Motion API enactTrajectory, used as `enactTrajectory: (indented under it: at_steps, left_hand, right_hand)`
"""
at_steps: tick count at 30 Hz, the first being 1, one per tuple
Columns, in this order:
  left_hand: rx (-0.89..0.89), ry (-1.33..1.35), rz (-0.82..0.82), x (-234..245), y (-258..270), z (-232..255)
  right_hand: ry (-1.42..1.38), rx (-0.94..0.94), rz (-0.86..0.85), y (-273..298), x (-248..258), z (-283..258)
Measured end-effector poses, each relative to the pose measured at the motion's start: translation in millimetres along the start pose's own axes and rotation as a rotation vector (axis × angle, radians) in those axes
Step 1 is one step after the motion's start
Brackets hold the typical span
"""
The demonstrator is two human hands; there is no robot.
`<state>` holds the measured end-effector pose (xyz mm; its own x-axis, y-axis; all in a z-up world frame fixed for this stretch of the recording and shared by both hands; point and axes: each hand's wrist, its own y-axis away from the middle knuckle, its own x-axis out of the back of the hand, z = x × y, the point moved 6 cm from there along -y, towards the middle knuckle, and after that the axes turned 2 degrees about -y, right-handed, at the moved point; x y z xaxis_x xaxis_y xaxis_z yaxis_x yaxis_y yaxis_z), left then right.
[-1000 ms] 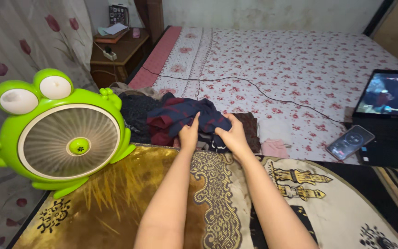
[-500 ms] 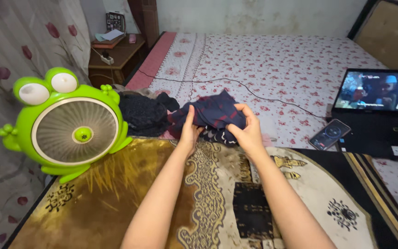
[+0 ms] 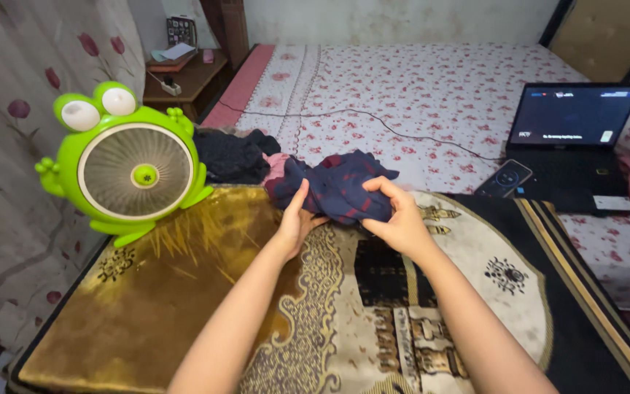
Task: The person folds several garments on a bed, including a patterned skirt, a pink undergarment, and a striped shirt. Each item is smoothed, folded into a compact rectangle, and placed in a growing stack on the bed.
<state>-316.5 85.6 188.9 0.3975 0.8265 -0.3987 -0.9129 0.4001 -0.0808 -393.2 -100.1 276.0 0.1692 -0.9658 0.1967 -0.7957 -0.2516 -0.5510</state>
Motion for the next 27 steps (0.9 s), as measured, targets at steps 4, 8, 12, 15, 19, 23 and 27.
enactTrajectory:
  at_steps: [4, 8, 12, 15, 19, 23, 27]
  left_hand:
    - [0.223, -0.369, 0.064, 20, 24, -9]
    - [0.241, -1.027, 0.161, 35, 51, 13]
    - [0.015, -1.377, 0.447, 22, 81, 58]
    - [-0.442, -1.291, 0.344, -30, 89, 77]
    - [-0.648, -1.303, 0.043, -86, 88, 71]
    - [-0.377, -1.581, -0.024, -96, 69, 38]
    - [-0.433, -1.338, 0.316, -68, 57, 28]
  right_hand:
    - [0.331, 0.143, -0.097, 31, -9, -36]
    - [0.467, 0.077, -0.265, 59, -30, -55]
    - [0.487, 0.056, -0.394, 83, -63, -64]
    - [0.62, -0.029, -0.448, 97, -81, -55]
    - [0.568, 0.03, -0.449, 104, -83, -51]
    - [0.52, -0.014, -0.477, 109, -72, -42]
    - [0.533, -0.127, -0.457, 115, -56, -32]
